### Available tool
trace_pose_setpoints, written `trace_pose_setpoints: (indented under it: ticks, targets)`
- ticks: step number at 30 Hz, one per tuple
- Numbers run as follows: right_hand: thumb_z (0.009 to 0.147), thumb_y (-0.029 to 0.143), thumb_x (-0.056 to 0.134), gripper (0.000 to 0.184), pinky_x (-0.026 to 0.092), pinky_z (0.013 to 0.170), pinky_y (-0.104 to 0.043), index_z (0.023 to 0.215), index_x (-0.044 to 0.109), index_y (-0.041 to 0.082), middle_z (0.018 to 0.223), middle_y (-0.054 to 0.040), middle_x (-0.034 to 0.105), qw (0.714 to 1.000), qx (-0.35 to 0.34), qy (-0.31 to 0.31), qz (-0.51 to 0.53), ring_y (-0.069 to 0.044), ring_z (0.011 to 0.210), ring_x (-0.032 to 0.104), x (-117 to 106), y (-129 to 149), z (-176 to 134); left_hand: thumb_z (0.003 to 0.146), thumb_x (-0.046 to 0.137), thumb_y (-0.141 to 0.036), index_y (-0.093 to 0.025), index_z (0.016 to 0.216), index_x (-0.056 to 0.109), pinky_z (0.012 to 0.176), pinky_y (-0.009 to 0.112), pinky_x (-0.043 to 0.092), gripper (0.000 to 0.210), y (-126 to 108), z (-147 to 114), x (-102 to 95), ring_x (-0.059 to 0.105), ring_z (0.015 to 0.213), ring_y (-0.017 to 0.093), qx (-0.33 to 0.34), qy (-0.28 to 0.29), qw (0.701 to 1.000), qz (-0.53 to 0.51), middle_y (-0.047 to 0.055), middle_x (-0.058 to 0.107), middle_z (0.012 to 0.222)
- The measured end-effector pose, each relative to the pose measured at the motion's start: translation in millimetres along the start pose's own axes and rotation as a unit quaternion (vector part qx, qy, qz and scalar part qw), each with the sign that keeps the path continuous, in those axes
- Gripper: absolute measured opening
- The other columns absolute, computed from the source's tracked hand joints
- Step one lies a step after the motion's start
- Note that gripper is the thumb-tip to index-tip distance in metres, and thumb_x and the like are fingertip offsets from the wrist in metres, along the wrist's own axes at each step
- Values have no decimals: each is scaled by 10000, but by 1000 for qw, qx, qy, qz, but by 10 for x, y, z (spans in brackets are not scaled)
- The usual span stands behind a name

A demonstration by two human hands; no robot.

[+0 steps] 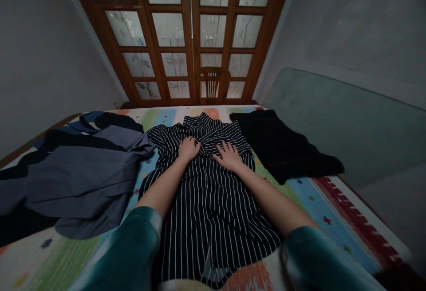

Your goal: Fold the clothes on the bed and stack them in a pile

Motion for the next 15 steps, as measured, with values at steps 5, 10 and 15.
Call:
trace_pose_setpoints:
  ticks: [5, 10, 15]
  targets:
    - [957, 602, 239, 713, 135, 1161, -455, 1517, 295, 165, 1588, -139, 223, 1000, 11, -10, 11, -304, 1465, 164, -87, -2, -56, 919, 393, -320, -126, 1259, 578, 1044, 321, 403, 433, 15, -137, -290, 553, 1187, 215, 41, -50, 996, -67, 120, 616, 1275]
    - [961, 585, 267, 675, 155, 1153, -452, 1495, 348, 180, 1574, -130, 270, 1000, 6, -19, 20, -296, 1454, 201, -96, -14, -52, 896, 407, -312, -172, 1050, 662, 965, 367, 442, 329, 437, -244, -904, 603, 1054, 251, -16, -118, 992, -35, 111, 674, 1075]
    - [960, 578, 286, 655, 166, 1148, -456, 1483, 372, 193, 1566, -122, 292, 999, 2, -27, 22, -294, 1448, 215, -77, -23, -33, 867, 460, -410, -164, 997, 668, 858, 410, 485, 347, 1141, -265, -994, 629, 1016, 323, -149, -37, 987, 42, 163, 681, 1042]
Point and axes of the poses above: each hand's wrist, its own z-axis towards the middle knuckle, its own x-axis out of the palm, y = z × x, the point moved 10 cm from there along z, towards the middle knuckle
